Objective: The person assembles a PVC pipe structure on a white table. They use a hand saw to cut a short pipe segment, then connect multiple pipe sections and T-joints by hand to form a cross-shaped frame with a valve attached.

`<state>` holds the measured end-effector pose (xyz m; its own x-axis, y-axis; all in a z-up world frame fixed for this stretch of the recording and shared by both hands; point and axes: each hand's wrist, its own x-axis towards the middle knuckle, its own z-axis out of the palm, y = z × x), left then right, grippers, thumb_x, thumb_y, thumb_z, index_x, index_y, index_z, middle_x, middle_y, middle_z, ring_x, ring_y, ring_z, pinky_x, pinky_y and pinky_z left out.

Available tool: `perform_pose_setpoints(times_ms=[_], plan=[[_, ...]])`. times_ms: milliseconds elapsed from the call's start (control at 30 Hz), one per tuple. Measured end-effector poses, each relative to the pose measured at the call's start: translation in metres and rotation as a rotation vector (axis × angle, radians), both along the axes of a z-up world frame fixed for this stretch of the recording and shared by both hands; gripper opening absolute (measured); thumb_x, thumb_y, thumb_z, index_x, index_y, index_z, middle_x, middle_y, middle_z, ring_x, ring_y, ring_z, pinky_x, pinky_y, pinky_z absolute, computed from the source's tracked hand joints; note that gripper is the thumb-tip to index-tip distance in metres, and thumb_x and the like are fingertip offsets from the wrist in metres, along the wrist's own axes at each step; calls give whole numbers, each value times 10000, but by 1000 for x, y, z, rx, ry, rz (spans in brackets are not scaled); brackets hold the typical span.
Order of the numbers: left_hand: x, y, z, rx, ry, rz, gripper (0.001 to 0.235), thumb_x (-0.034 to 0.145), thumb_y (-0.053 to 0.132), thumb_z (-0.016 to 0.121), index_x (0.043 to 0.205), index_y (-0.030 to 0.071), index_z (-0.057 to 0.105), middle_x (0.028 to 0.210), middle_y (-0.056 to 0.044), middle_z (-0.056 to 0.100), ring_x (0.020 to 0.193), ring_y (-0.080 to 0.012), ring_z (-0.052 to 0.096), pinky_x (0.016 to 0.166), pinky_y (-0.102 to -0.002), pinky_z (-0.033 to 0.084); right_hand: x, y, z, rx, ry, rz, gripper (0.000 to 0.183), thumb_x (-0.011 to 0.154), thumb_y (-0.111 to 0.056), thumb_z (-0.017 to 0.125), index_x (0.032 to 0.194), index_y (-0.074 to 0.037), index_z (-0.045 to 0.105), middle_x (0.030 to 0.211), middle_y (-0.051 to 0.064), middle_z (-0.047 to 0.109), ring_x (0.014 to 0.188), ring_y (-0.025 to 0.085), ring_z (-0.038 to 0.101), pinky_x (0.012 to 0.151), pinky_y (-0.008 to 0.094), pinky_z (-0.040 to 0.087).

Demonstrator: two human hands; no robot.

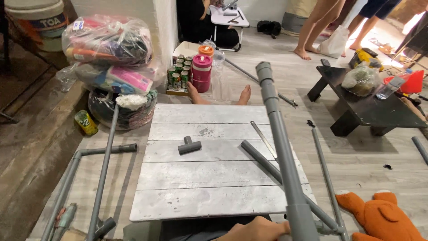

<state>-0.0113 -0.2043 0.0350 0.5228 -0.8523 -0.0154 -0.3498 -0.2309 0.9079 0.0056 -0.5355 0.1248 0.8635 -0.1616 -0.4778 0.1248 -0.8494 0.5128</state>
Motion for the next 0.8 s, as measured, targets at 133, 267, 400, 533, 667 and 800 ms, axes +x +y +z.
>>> perform_pose_setpoints(times_ms=[133, 267, 400, 533, 667, 800], plan=[[1, 25, 34, -540, -186, 38, 350, 1040, 120, 462, 1354, -33, 475, 1253, -295, 646, 1124, -413, 680, 1017, -502, 562, -8, 1, 10, 160, -63, -27, 717, 775, -679, 623, 1414, -573, 315, 742, -266, 808, 873, -26, 782, 1266, 336, 269], [7, 48, 67, -394, -90, 178, 519, 864, 281, 658, 1271, -19, 540, 1146, -264, 692, 979, -373, 684, 803, -499, 572, -8, -29, -7, 293, -79, 32, 803, 729, -609, 619, 1460, -540, 292, 1074, -201, 755, 1160, 126, 589, 1169, 395, 306], [25, 79, 71, -576, 42, 290, 759, 745, 297, 655, 1455, 79, 497, 1252, -152, 705, 1164, -279, 671, 1022, -418, 532, -25, 26, -215, 1275, -108, 166, 459, 754, -298, 638, 1139, -308, 388, 939, -23, 692, 923, 204, 497, 913, 414, 277], [59, 125, 40, -590, -540, 984, 432, 807, 89, 719, 1218, 38, 597, 1138, -97, 699, 1021, -221, 680, 892, -344, 577, 4, 162, -328, 2603, -67, 295, 311, 844, 133, 611, 635, -67, 496, 506, 135, 589, 368, 178, 394, 368, 292, 322], [64, 161, 37, -172, -1189, 1289, 859, 772, 327, 869, 1417, 148, 330, 1499, -208, 282, 1425, -421, 285, 1184, -607, 300, -15, 136, -319, 2689, 2, -171, 204, 801, 90, 682, 785, -18, 510, 516, 142, 524, 395, 240, 479, 410, 339, 409], [69, 159, 30, 125, -1371, 1236, 515, 787, 410, 886, 1223, 220, 691, 1485, -158, 457, 1409, -384, 235, 1140, -592, 158, -12, 100, -356, 2353, 101, -477, 240, 701, 105, 722, 797, -25, 545, 606, 211, 641, 557, 317, 641, 611, 395, 506]])
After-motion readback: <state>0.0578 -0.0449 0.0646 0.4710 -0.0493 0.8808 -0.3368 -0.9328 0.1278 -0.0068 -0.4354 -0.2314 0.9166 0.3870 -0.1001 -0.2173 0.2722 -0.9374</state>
